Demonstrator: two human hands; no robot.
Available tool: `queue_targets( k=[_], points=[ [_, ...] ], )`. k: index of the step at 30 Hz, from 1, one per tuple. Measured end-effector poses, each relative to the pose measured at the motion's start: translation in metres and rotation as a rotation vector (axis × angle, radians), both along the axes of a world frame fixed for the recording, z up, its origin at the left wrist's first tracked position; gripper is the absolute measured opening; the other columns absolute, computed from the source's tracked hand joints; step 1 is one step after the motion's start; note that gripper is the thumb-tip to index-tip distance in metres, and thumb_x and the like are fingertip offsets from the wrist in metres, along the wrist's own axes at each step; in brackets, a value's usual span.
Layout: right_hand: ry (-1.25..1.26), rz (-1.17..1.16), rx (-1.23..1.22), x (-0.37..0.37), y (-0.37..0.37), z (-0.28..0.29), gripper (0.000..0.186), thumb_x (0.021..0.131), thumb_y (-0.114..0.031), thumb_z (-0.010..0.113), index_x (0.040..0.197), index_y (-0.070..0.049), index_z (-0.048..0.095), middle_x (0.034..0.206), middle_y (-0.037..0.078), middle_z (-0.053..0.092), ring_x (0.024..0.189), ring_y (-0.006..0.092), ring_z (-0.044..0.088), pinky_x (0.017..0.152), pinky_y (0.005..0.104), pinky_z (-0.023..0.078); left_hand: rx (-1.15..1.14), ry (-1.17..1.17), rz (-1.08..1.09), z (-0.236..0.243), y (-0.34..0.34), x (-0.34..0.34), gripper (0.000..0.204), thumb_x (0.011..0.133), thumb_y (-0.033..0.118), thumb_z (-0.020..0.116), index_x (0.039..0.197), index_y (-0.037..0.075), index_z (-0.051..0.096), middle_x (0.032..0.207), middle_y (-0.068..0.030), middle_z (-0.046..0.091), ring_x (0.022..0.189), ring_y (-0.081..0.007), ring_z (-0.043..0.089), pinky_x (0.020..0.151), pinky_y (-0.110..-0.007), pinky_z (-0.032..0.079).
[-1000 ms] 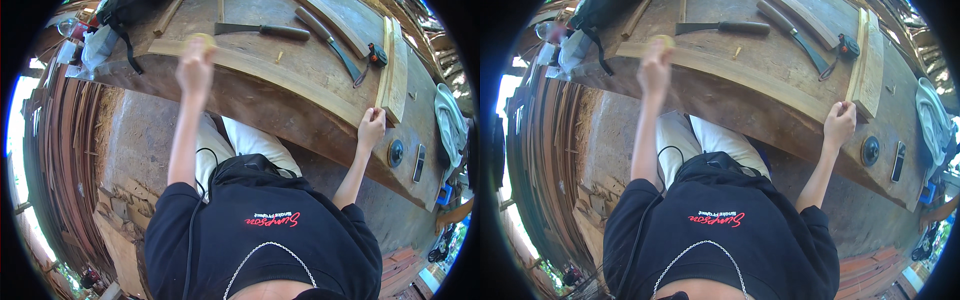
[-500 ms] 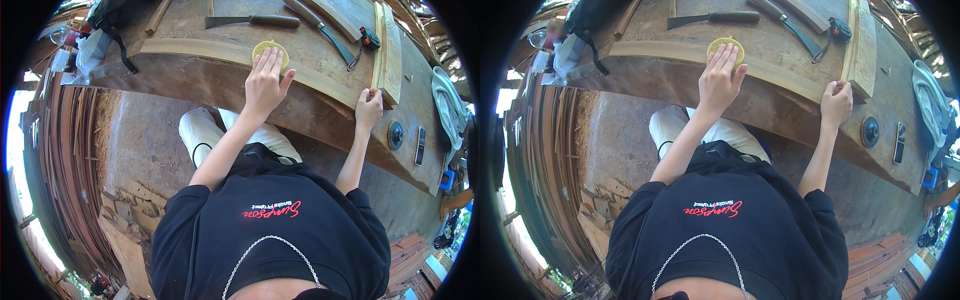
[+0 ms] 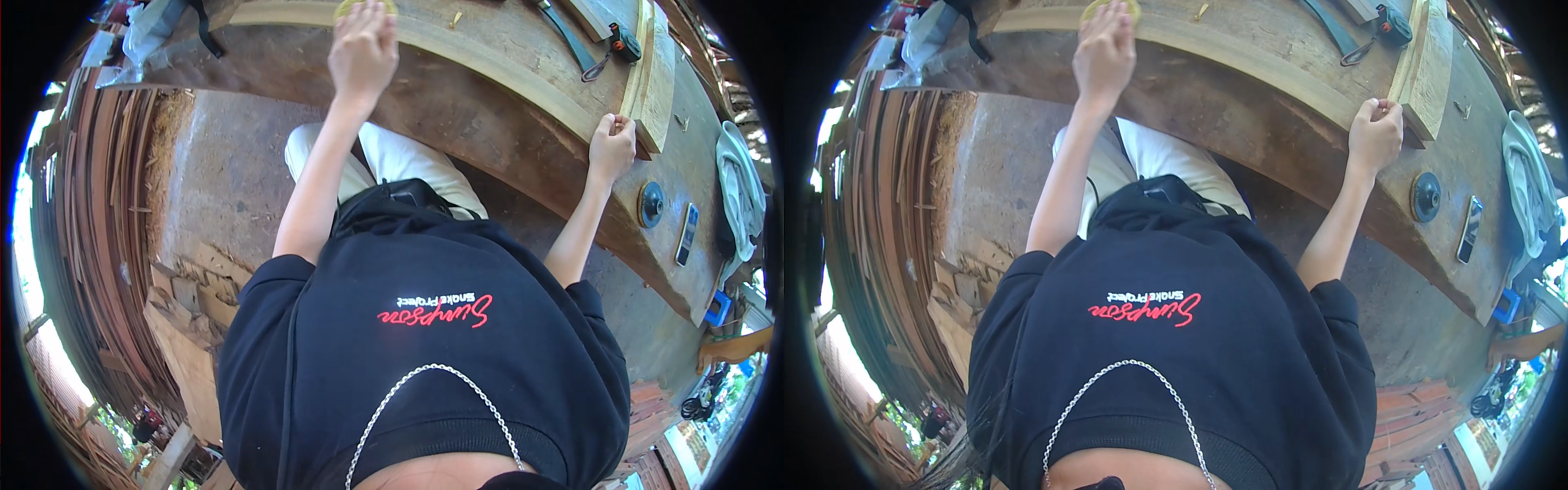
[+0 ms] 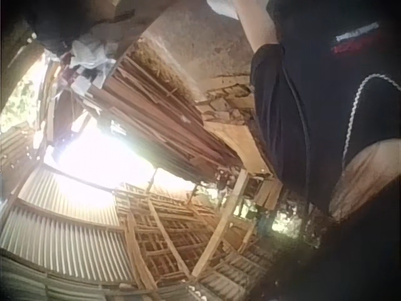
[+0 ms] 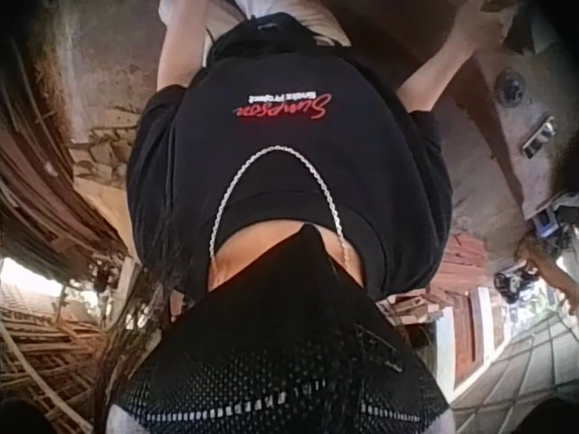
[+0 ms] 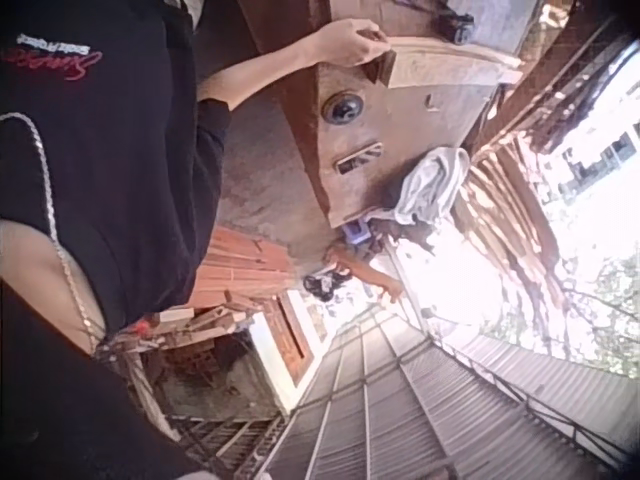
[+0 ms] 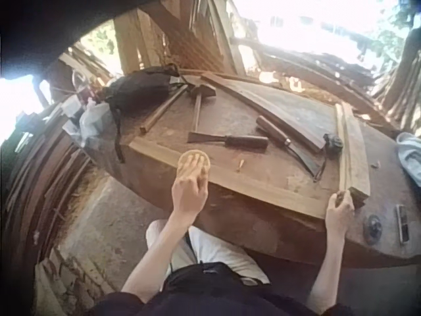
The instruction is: The person measures a wooden board with a tape measure, sands the wood surface using a sanding disc and a sponge, and then measures another wooden piece with the tape measure.
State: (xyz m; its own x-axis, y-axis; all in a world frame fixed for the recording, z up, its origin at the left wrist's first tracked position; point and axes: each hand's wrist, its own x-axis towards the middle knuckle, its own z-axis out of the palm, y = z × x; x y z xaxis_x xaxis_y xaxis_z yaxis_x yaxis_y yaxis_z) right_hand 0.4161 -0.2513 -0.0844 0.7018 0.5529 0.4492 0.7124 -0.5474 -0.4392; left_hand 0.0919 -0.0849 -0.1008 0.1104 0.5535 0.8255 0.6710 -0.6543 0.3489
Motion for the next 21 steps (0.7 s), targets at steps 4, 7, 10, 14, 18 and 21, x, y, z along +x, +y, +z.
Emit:
queue_targets(
  k=[4, 7, 10, 14, 18, 21],
  points=[
    [0.144, 0.001, 0.175, -0.012, 0.001, 0.012, 0.019, 0.084, -0.022, 0.059, 0.090, -0.005, 0.062, 0.083, 0.012, 0.066, 0.080, 0.0274, 0.065, 0.073, 0.0394, 0.049, -0.152, 0.124, -0.067, 0.017, -0.034, 0.022, 0.041, 0.097, 0.025, 0.041, 0.113, -0.007, 0.061, 0.117, -0.0231, 0.060, 0.119, -0.0360, 0.051, 0.102, -0.041, 0.037],
    [0.225, 0.315, 0.337, -0.080, 0.041, 0.031, 0.025, 0.084, -0.021, 0.060, 0.103, -0.005, 0.064, 0.094, 0.014, 0.068, 0.089, 0.0256, 0.066, 0.080, 0.0356, 0.050, 0.004, -0.028, -0.315, 0.008, -0.016, -0.003, 0.045, 0.099, 0.029, 0.038, 0.111, -0.007, 0.062, 0.114, -0.0219, 0.062, 0.114, -0.0335, 0.056, 0.100, -0.038, 0.040],
    [0.251, 0.776, 0.345, -0.135, 0.083, 0.033, 0.031, 0.091, -0.026, 0.055, 0.115, -0.010, 0.064, 0.109, 0.015, 0.066, 0.102, 0.0248, 0.064, 0.089, 0.0346, 0.049, -0.679, -0.291, -0.478, 0.062, -0.025, -0.002, 0.052, 0.102, 0.035, 0.032, 0.111, -0.007, 0.062, 0.111, -0.0201, 0.064, 0.108, -0.0299, 0.060, 0.095, -0.034, 0.043],
    [0.162, 1.186, 0.249, -0.217, 0.127, 0.040, 0.048, 0.092, -0.026, 0.049, 0.127, 0.007, 0.048, 0.132, 0.023, 0.049, 0.127, 0.0333, 0.043, 0.108, 0.0413, 0.030, -0.508, -0.266, -0.341, 0.044, 0.021, -0.043, 0.046, 0.101, 0.032, 0.036, 0.113, -0.003, 0.062, 0.110, -0.0187, 0.065, 0.106, -0.0300, 0.061, 0.094, -0.033, 0.045],
    [-0.141, 1.062, 0.170, -0.234, 0.133, 0.012, 0.048, 0.089, -0.025, 0.054, 0.126, 0.005, 0.050, 0.131, 0.021, 0.050, 0.127, 0.0319, 0.042, 0.110, 0.0416, 0.026, -0.351, -0.133, -0.663, 0.005, 0.060, -0.086, 0.037, 0.096, 0.027, 0.046, 0.117, -0.001, 0.060, 0.119, -0.0198, 0.060, 0.117, -0.0351, 0.053, 0.101, -0.038, 0.040],
    [-0.068, 1.050, 0.189, -0.234, 0.132, 0.013, 0.045, 0.088, -0.022, 0.054, 0.124, 0.005, 0.051, 0.129, 0.021, 0.052, 0.125, 0.0326, 0.044, 0.109, 0.0427, 0.028, -0.278, 0.264, -0.305, 0.001, 0.054, -0.091, 0.038, 0.095, 0.027, 0.047, 0.120, 0.000, 0.058, 0.127, -0.0177, 0.056, 0.123, -0.0320, 0.048, 0.105, -0.039, 0.035]
  ],
)
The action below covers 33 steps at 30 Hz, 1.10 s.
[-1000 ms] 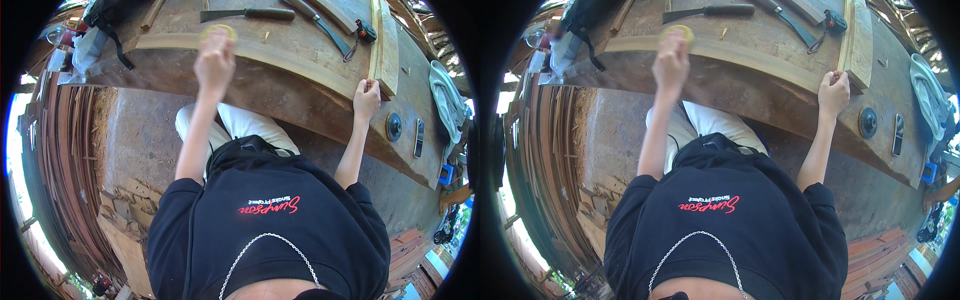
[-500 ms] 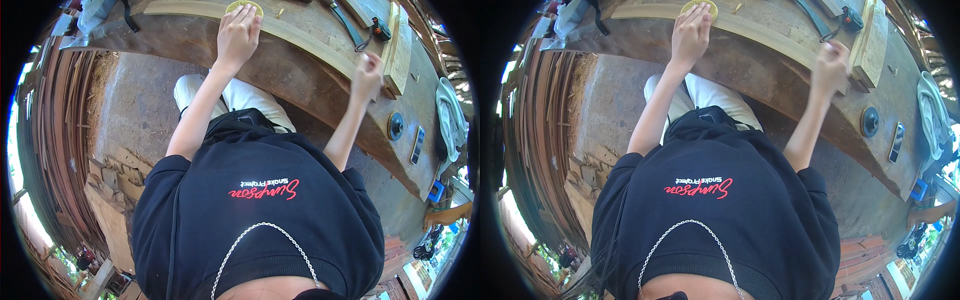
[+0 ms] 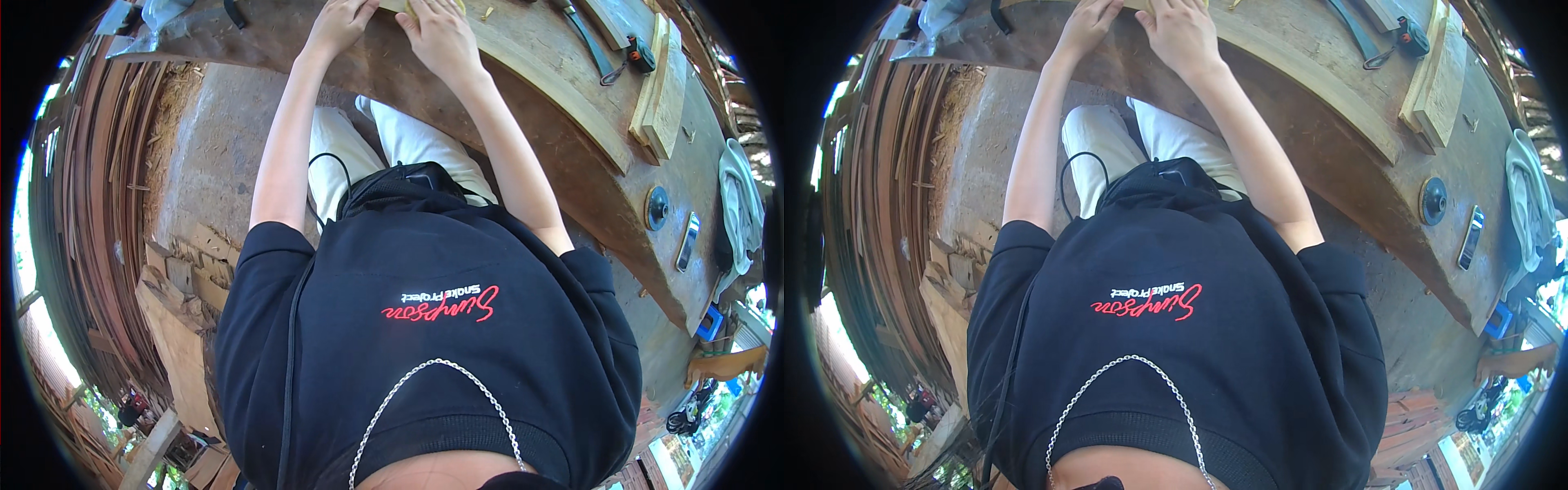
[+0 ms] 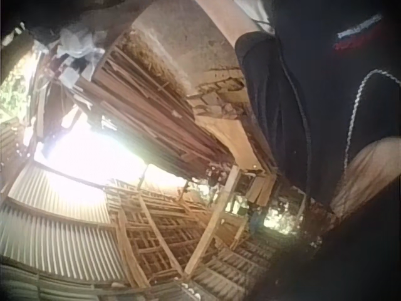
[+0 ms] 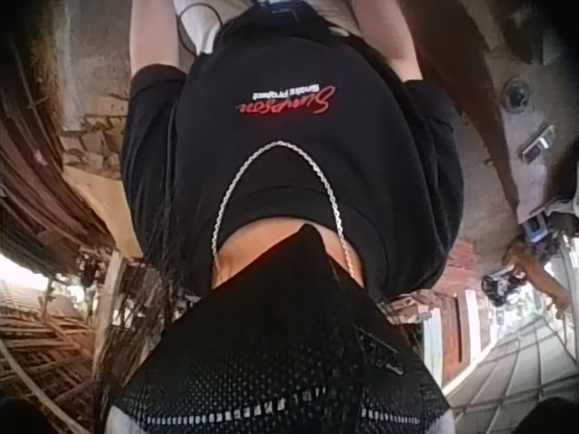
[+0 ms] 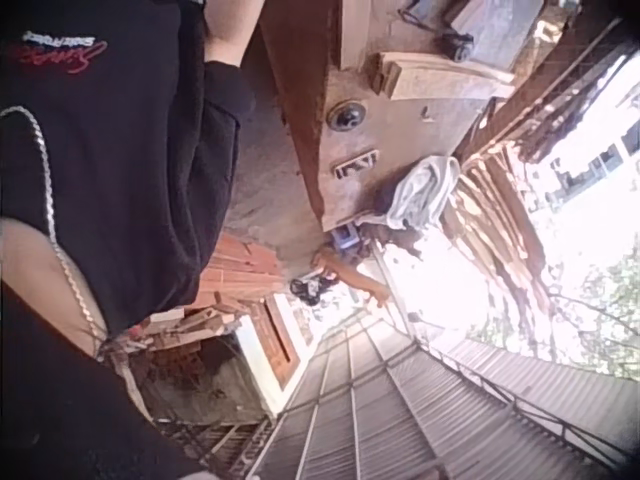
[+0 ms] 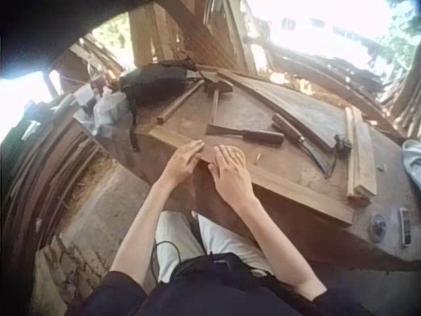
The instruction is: The person measures a wooden board with a tape measure, sands the wood surface using a sanding disc and a sponge, and then measures another wooden piece with the tape measure.
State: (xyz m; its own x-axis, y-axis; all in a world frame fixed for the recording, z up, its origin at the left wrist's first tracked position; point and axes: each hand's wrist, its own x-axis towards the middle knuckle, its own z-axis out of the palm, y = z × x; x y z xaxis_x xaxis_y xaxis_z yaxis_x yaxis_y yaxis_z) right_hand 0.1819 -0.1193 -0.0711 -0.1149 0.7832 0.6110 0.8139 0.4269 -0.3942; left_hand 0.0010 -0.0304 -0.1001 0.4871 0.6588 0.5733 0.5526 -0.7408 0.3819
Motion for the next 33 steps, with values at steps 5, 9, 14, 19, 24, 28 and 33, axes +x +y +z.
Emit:
queue_targets(
  k=[5, 9, 14, 19, 24, 28, 33],
  points=[
    [-0.085, -0.038, 0.083, 0.001, 0.003, -0.011, 0.040, 0.088, -0.017, 0.054, 0.122, 0.002, 0.053, 0.127, 0.020, 0.053, 0.124, 0.0331, 0.045, 0.108, 0.0414, 0.029, -0.064, 0.068, 0.020, 0.008, -0.005, 0.002, 0.039, 0.094, 0.027, 0.049, 0.123, 0.001, 0.055, 0.130, -0.0171, 0.053, 0.125, -0.0313, 0.046, 0.106, -0.039, 0.034],
    [-0.083, -0.070, 0.088, 0.005, 0.005, -0.014, 0.038, 0.089, -0.016, 0.052, 0.123, 0.001, 0.053, 0.127, 0.020, 0.054, 0.123, 0.0322, 0.046, 0.108, 0.0404, 0.031, -0.087, 0.090, 0.002, 0.009, 0.000, 0.005, 0.040, 0.092, 0.025, 0.051, 0.124, 0.001, 0.054, 0.131, -0.0173, 0.052, 0.126, -0.0315, 0.044, 0.107, -0.040, 0.033],
    [-0.116, -0.081, 0.075, 0.012, 0.014, -0.020, 0.038, 0.094, -0.020, 0.046, 0.124, 0.003, 0.053, 0.128, 0.021, 0.053, 0.124, 0.0318, 0.047, 0.107, 0.0405, 0.031, -0.033, 0.118, -0.040, -0.004, 0.010, 0.006, 0.041, 0.092, 0.022, 0.051, 0.127, 0.001, 0.051, 0.135, -0.0176, 0.048, 0.130, -0.0312, 0.040, 0.110, -0.040, 0.029],
    [-0.112, -0.092, -0.008, 0.027, 0.014, -0.027, 0.041, 0.096, -0.022, 0.043, 0.125, 0.005, 0.051, 0.131, 0.021, 0.051, 0.125, 0.0325, 0.045, 0.107, 0.0399, 0.031, -0.227, -0.283, -0.026, 0.023, -0.026, 0.006, 0.028, 0.093, 0.017, 0.051, 0.116, 0.001, 0.057, 0.114, -0.0134, 0.062, 0.104, -0.0244, 0.058, 0.088, -0.032, 0.044],
    [-0.188, -0.120, 0.051, 0.028, 0.013, -0.032, 0.040, 0.096, -0.023, 0.043, 0.124, 0.004, 0.052, 0.131, 0.020, 0.052, 0.125, 0.0316, 0.046, 0.107, 0.0391, 0.031, -1.529, -1.141, -0.875, 0.001, -0.178, 0.012, 0.048, 0.099, 0.048, 0.030, 0.087, 0.009, 0.055, 0.084, -0.0043, 0.058, 0.077, -0.0152, 0.056, 0.068, -0.029, 0.046],
    [-0.162, -0.123, 0.096, 0.024, 0.016, -0.032, 0.040, 0.096, -0.023, 0.044, 0.123, 0.004, 0.053, 0.129, 0.020, 0.054, 0.123, 0.0317, 0.047, 0.106, 0.0391, 0.032, -1.855, -1.014, -0.338, -0.007, -0.227, -0.027, 0.048, 0.100, 0.039, 0.032, 0.121, 0.001, 0.051, 0.130, -0.0196, 0.052, 0.115, -0.0317, 0.055, 0.098, -0.046, 0.045],
    [-0.123, -0.083, 0.128, 0.016, 0.023, -0.032, 0.040, 0.096, -0.025, 0.045, 0.123, 0.003, 0.054, 0.127, 0.019, 0.055, 0.122, 0.0314, 0.048, 0.106, 0.0389, 0.033, -0.814, -1.547, 0.341, 0.024, -0.182, -0.143, 0.042, 0.098, 0.031, 0.038, 0.114, -0.006, 0.052, 0.123, -0.0241, 0.054, 0.113, -0.0324, 0.056, 0.097, -0.044, 0.047]
  ],
)
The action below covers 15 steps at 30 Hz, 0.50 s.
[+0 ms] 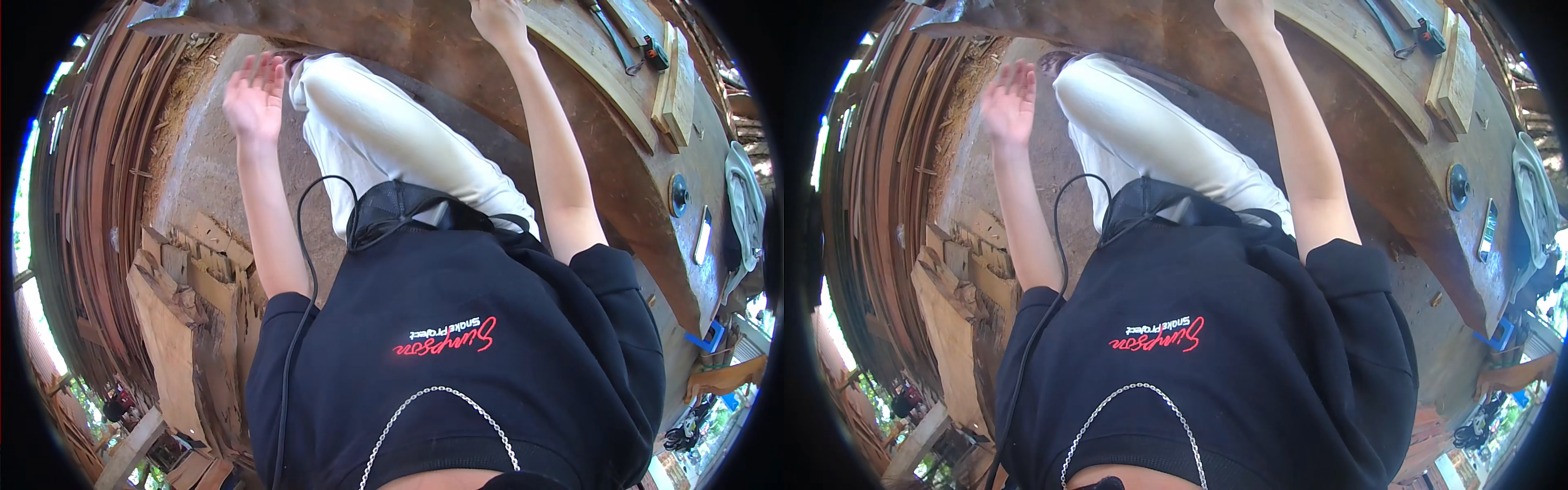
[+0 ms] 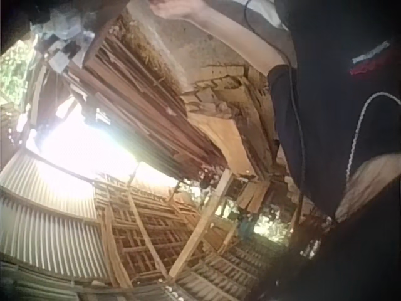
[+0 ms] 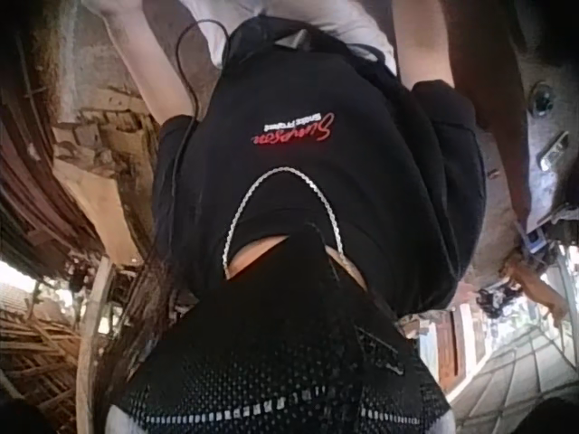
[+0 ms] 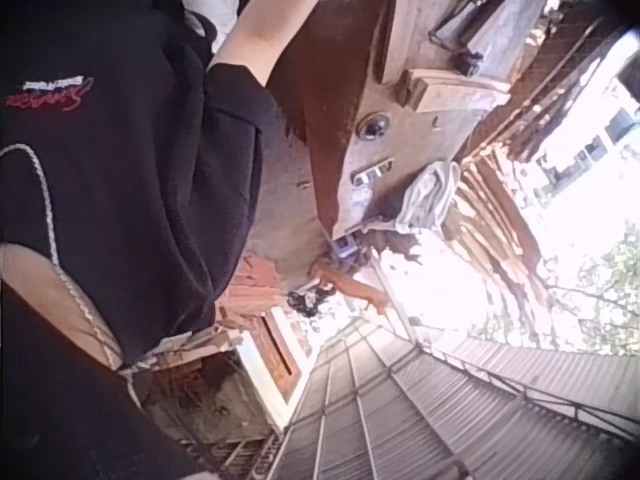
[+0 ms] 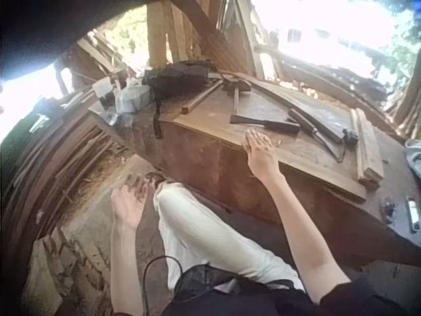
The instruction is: The person measures a wooden board with a tape measure, sands the wood surface using a sanding disc and a sponge, and then measures another wooden piece with the tape measure.
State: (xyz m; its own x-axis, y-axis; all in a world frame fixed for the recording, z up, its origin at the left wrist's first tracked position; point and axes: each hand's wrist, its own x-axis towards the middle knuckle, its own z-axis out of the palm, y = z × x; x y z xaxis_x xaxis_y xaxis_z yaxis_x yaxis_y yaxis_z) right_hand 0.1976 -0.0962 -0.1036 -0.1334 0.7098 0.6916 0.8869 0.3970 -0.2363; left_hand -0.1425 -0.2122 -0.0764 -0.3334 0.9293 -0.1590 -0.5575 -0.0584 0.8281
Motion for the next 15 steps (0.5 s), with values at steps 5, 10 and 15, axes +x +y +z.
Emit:
queue_targets(
  k=[5, 10, 15],
  points=[
    [0.030, -0.031, 0.006, -0.004, -0.001, 0.001, 0.039, 0.096, -0.024, 0.044, 0.122, 0.003, 0.055, 0.126, 0.019, 0.056, 0.122, 0.0304, 0.048, 0.106, 0.0384, 0.033, -0.009, 0.234, -1.159, -0.004, -0.046, 0.082, 0.050, 0.099, 0.036, 0.039, 0.132, 0.000, 0.043, 0.127, -0.0168, 0.055, 0.108, -0.0257, 0.060, 0.092, -0.037, 0.052],
    [0.020, 0.005, -0.035, -0.006, -0.010, 0.009, 0.041, 0.096, -0.024, 0.044, 0.126, 0.003, 0.052, 0.131, 0.019, 0.052, 0.127, 0.0315, 0.044, 0.108, 0.0380, 0.030, -0.223, 0.333, -0.296, -0.027, -0.007, 0.041, 0.034, 0.096, 0.018, 0.047, 0.124, -0.001, 0.049, 0.121, -0.0164, 0.058, 0.109, -0.0235, 0.058, 0.094, -0.032, 0.048],
    [-0.022, -0.063, 0.017, -0.004, -0.014, -0.003, 0.041, 0.089, -0.017, 0.054, 0.128, -0.003, 0.051, 0.128, 0.016, 0.055, 0.120, 0.0284, 0.051, 0.104, 0.0399, 0.037, 0.281, 0.920, 0.060, 0.006, 0.065, 0.084, 0.022, 0.093, 0.013, 0.048, 0.106, 0.002, 0.062, 0.107, -0.0099, 0.064, 0.098, -0.0190, 0.060, 0.090, -0.031, 0.046]
  ],
)
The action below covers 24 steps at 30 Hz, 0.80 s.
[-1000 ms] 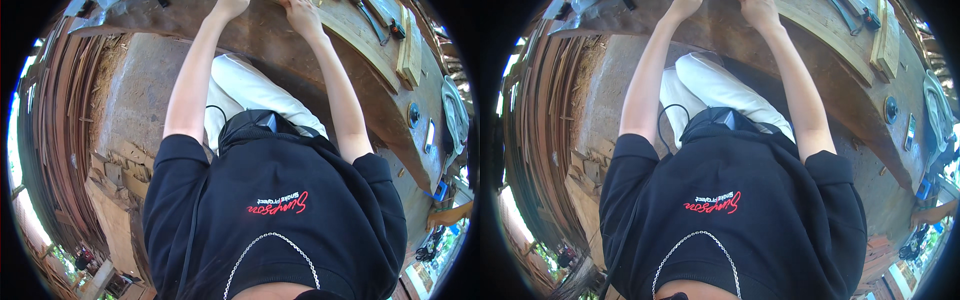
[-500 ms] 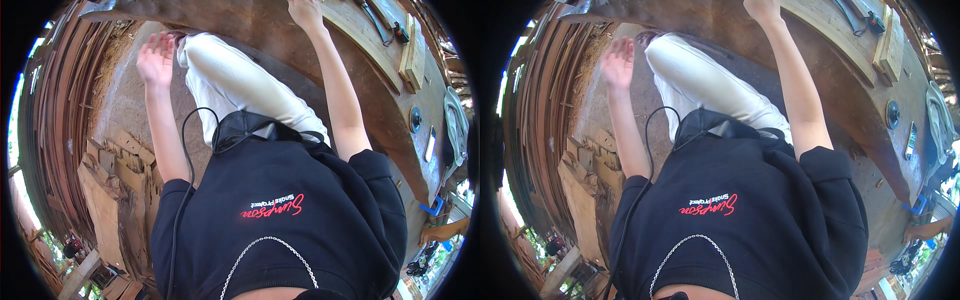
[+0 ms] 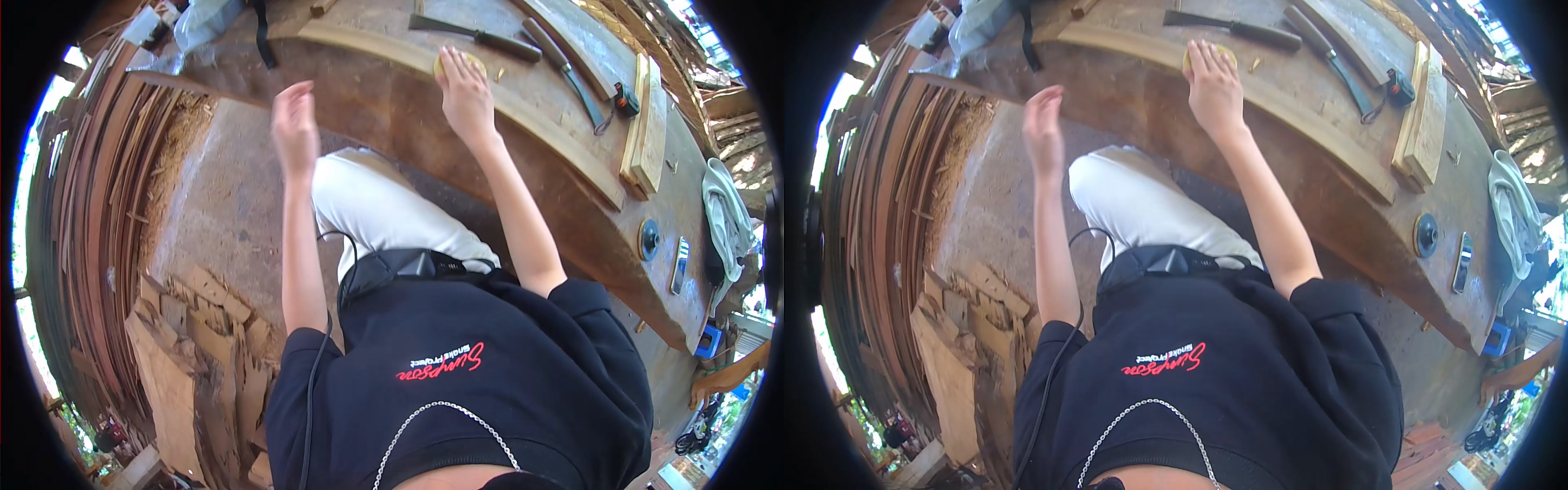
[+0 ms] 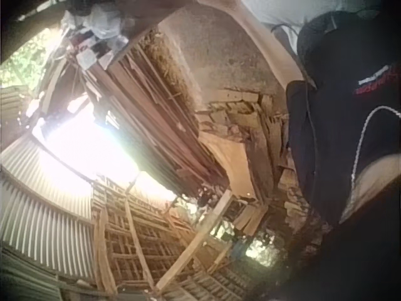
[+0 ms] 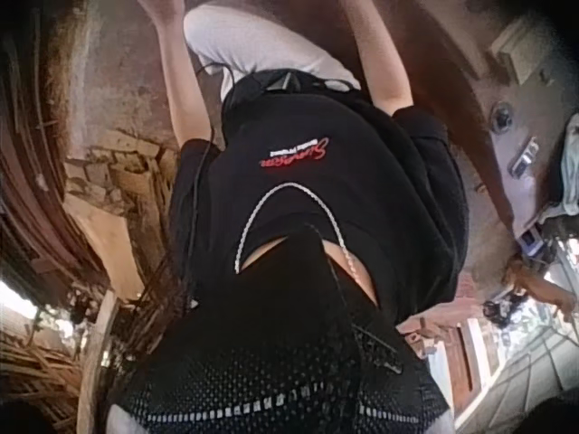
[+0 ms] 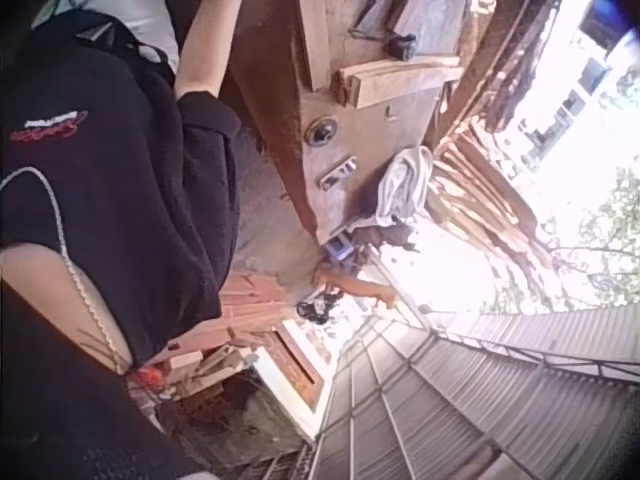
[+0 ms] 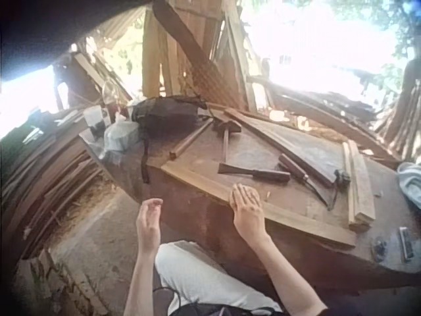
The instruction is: The person measures a wooden board with a tape measure, sands the wood surface using a sanding disc and a sponge, and then measures another wooden piece with the tape measure.
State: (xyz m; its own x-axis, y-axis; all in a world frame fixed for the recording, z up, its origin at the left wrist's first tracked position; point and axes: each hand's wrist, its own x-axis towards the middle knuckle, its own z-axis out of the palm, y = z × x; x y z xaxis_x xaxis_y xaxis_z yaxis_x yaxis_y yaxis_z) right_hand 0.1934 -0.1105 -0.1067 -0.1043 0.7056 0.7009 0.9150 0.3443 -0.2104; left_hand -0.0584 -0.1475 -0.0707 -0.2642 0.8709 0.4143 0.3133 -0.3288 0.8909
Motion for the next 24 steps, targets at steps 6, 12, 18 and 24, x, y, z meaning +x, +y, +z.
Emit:
queue_targets(
  k=[6, 12, 18, 24],
  points=[
    [-0.007, -0.049, -0.111, -0.014, -0.010, 0.010, 0.043, 0.090, -0.018, 0.053, 0.131, -0.002, 0.049, 0.132, 0.016, 0.052, 0.126, 0.0272, 0.048, 0.107, 0.0392, 0.034, 0.480, 0.723, -0.178, -0.008, 0.089, 0.087, 0.023, 0.094, 0.020, 0.047, 0.110, 0.008, 0.060, 0.116, -0.0097, 0.060, 0.109, -0.0286, 0.055, 0.098, -0.038, 0.038],
    [0.002, -0.041, -0.121, -0.009, -0.015, 0.013, 0.045, 0.089, -0.022, 0.056, 0.130, -0.004, 0.050, 0.131, 0.014, 0.054, 0.125, 0.0233, 0.049, 0.107, 0.0370, 0.035, 0.375, 0.822, -0.163, -0.036, 0.098, 0.095, 0.025, 0.095, 0.032, 0.046, 0.107, 0.013, 0.057, 0.109, -0.0051, 0.057, 0.108, -0.0220, 0.053, 0.094, -0.036, 0.037],
    [0.058, 0.010, -0.147, -0.003, -0.018, 0.019, 0.040, 0.090, -0.018, 0.055, 0.128, -0.007, 0.053, 0.131, 0.010, 0.055, 0.124, 0.0230, 0.049, 0.106, 0.0372, 0.036, 0.333, 0.859, -0.033, -0.036, 0.092, 0.097, 0.021, 0.091, 0.024, 0.047, 0.106, 0.013, 0.057, 0.109, -0.0039, 0.057, 0.110, -0.0199, 0.052, 0.096, -0.035, 0.035],
    [0.090, 0.036, -0.141, -0.031, -0.013, 0.015, 0.039, 0.090, -0.020, 0.054, 0.127, -0.008, 0.054, 0.131, 0.010, 0.055, 0.124, 0.0220, 0.050, 0.106, 0.0365, 0.036, 0.274, 0.899, 0.059, -0.038, 0.090, 0.072, 0.023, 0.090, 0.022, 0.042, 0.105, 0.014, 0.057, 0.109, -0.0033, 0.057, 0.110, -0.0188, 0.052, 0.096, -0.034, 0.034]
  ],
)
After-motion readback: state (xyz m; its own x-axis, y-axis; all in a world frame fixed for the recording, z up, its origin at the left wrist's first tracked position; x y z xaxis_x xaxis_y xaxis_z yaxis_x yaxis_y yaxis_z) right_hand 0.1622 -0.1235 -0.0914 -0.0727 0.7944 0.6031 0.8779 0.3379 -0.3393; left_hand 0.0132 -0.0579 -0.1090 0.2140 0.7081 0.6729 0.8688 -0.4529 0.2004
